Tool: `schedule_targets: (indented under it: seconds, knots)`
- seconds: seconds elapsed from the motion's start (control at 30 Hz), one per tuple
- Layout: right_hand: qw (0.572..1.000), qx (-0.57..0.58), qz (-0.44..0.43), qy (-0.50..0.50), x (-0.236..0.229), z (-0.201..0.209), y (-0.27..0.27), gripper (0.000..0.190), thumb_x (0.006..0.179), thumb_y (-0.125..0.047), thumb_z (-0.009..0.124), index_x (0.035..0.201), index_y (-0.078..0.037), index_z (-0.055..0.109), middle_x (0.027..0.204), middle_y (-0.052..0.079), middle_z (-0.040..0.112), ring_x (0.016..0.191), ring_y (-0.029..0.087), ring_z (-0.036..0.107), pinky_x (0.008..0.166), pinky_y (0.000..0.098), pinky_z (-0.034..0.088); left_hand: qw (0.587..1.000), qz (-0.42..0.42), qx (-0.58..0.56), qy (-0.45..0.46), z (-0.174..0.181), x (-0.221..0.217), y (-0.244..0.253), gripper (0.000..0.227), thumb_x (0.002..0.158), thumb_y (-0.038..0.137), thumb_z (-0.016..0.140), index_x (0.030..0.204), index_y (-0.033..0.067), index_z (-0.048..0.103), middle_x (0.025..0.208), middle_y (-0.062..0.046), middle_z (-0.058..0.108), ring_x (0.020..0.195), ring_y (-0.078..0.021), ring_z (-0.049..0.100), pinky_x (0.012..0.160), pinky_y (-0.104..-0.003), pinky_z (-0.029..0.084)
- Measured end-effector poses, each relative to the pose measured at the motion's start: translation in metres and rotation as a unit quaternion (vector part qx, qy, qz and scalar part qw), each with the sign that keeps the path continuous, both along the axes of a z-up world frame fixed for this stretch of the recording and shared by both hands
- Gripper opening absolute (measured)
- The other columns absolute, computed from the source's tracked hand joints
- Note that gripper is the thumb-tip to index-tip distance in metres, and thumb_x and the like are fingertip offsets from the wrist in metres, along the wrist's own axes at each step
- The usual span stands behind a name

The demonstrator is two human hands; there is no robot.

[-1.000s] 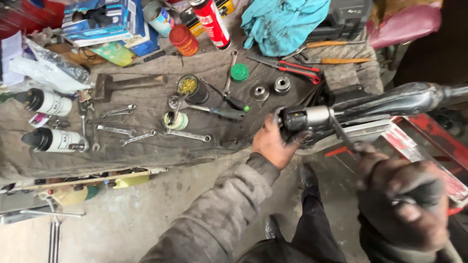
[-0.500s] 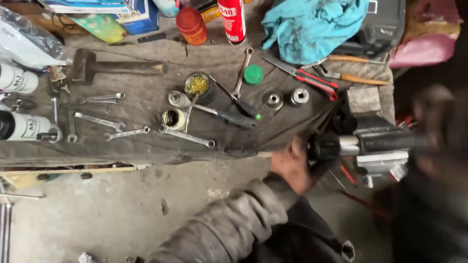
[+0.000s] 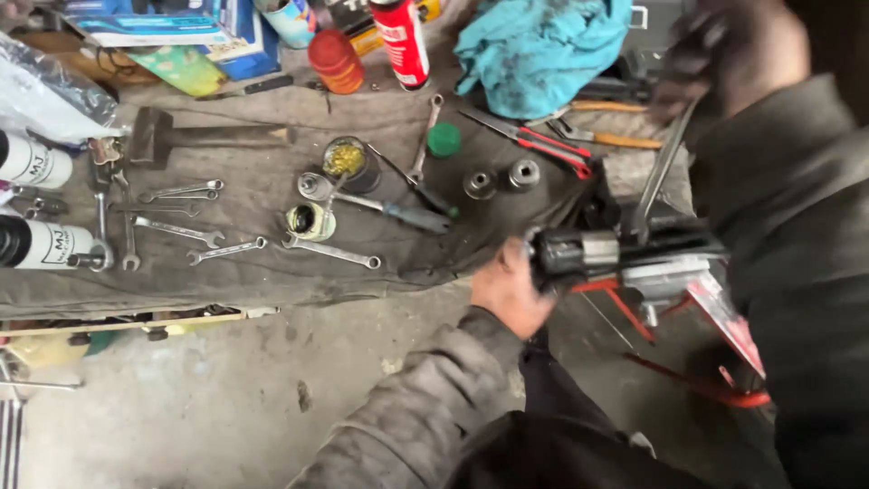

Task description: The person uses a power tool to work on a cylindrical mechanical part held in a vise. They then use a small metal tool to adjust or clean the part before continuing to work on it with the power tool.

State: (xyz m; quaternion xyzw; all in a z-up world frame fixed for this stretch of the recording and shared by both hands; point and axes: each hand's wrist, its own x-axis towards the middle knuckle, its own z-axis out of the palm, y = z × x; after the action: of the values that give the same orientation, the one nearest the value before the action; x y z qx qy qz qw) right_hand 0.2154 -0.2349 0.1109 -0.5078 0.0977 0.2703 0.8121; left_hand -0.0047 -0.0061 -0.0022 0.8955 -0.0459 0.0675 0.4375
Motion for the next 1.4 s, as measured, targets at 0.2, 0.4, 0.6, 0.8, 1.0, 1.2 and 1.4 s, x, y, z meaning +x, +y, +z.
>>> schedule_targets:
  seconds: [0.2, 0.4, 0.6, 0.8, 1.0, 1.2, 1.4]
  knots:
    - [0.981, 0.059, -0.075, -0.169, -0.071, 0.011, -0.038, 0.027, 0.107, -0.033, 0.053, 0.089, -0.013, 0.048, 0.067, -0.004, 0.037, 0.055, 0.012, 0.032, 0.059, 0.0287, 0.031, 0.998, 0.012, -0.023, -0.050, -0.001, 0.003, 0.004, 0.081, 0.078, 0.046, 0.086, 0.136, 0.0039, 0.050, 0.111, -0.019, 0.071, 0.099, -0.0420, 0.070, 0.081, -0.049, 0.056]
    - [0.908, 0.044, -0.143, -0.391, -0.170, 0.027, -0.001, 0.031, 0.109, -0.040, 0.051, 0.093, -0.014, 0.048, 0.065, 0.003, 0.041, 0.054, 0.017, 0.035, 0.061, 0.0379, 0.038, 0.996, -0.016, -0.057, -0.070, -0.005, 0.005, 0.008, 0.079, 0.084, 0.045, 0.085, 0.139, 0.0047, 0.046, 0.119, -0.017, 0.072, 0.106, -0.0416, 0.071, 0.087, -0.047, 0.058]
    - [0.909, 0.232, -0.216, -0.273, -0.159, -0.012, -0.026, 0.033, 0.119, -0.033, 0.045, 0.096, -0.010, 0.049, 0.068, 0.002, 0.040, 0.059, 0.016, 0.034, 0.066, 0.0334, 0.036, 0.994, 0.030, -0.014, -0.099, -0.008, 0.003, 0.006, 0.081, 0.078, 0.043, 0.090, 0.139, 0.0104, 0.048, 0.113, -0.017, 0.073, 0.099, -0.0415, 0.073, 0.082, -0.047, 0.059]
    - [0.918, 0.084, -0.222, -0.318, -0.165, 0.035, 0.030, 0.023, 0.105, -0.029, 0.048, 0.089, -0.012, 0.047, 0.069, 0.001, 0.040, 0.054, 0.016, 0.034, 0.059, 0.0367, 0.034, 0.998, 0.003, -0.043, -0.051, -0.003, 0.007, 0.009, 0.080, 0.079, 0.032, 0.087, 0.143, 0.0094, 0.045, 0.117, -0.021, 0.071, 0.102, -0.0429, 0.071, 0.084, -0.048, 0.059]
    - [0.924, 0.111, -0.283, -0.231, -0.136, 0.052, 0.045, 0.019, 0.106, -0.019, 0.045, 0.091, -0.008, 0.046, 0.074, 0.005, 0.041, 0.055, 0.018, 0.035, 0.055, 0.0360, 0.034, 0.995, -0.004, -0.065, -0.081, -0.008, 0.011, 0.003, 0.081, 0.082, 0.033, 0.086, 0.145, 0.0076, 0.042, 0.123, -0.020, 0.070, 0.107, -0.0427, 0.071, 0.087, -0.048, 0.058]
    - [0.922, -0.040, -0.245, -0.298, -0.066, 0.010, 0.046, 0.014, 0.111, -0.010, 0.046, 0.100, -0.004, 0.051, 0.078, 0.011, 0.049, 0.051, 0.017, 0.037, 0.046, 0.0332, 0.034, 0.998, 0.032, -0.042, -0.029, -0.002, 0.005, -0.002, 0.087, 0.072, 0.041, 0.090, 0.138, 0.0043, 0.048, 0.111, -0.019, 0.071, 0.090, -0.0401, 0.071, 0.074, -0.049, 0.057]
    - [0.947, -0.209, -0.141, -0.198, 0.057, -0.082, 0.061, 0.021, 0.103, -0.015, 0.060, 0.105, 0.003, 0.069, 0.073, 0.013, 0.059, 0.043, 0.027, 0.053, 0.039, 0.0442, 0.046, 0.998, -0.006, -0.040, -0.043, -0.003, 0.003, 0.004, 0.075, 0.079, 0.046, 0.087, 0.133, 0.0064, 0.053, 0.107, -0.016, 0.072, 0.090, -0.0381, 0.073, 0.074, -0.048, 0.058]
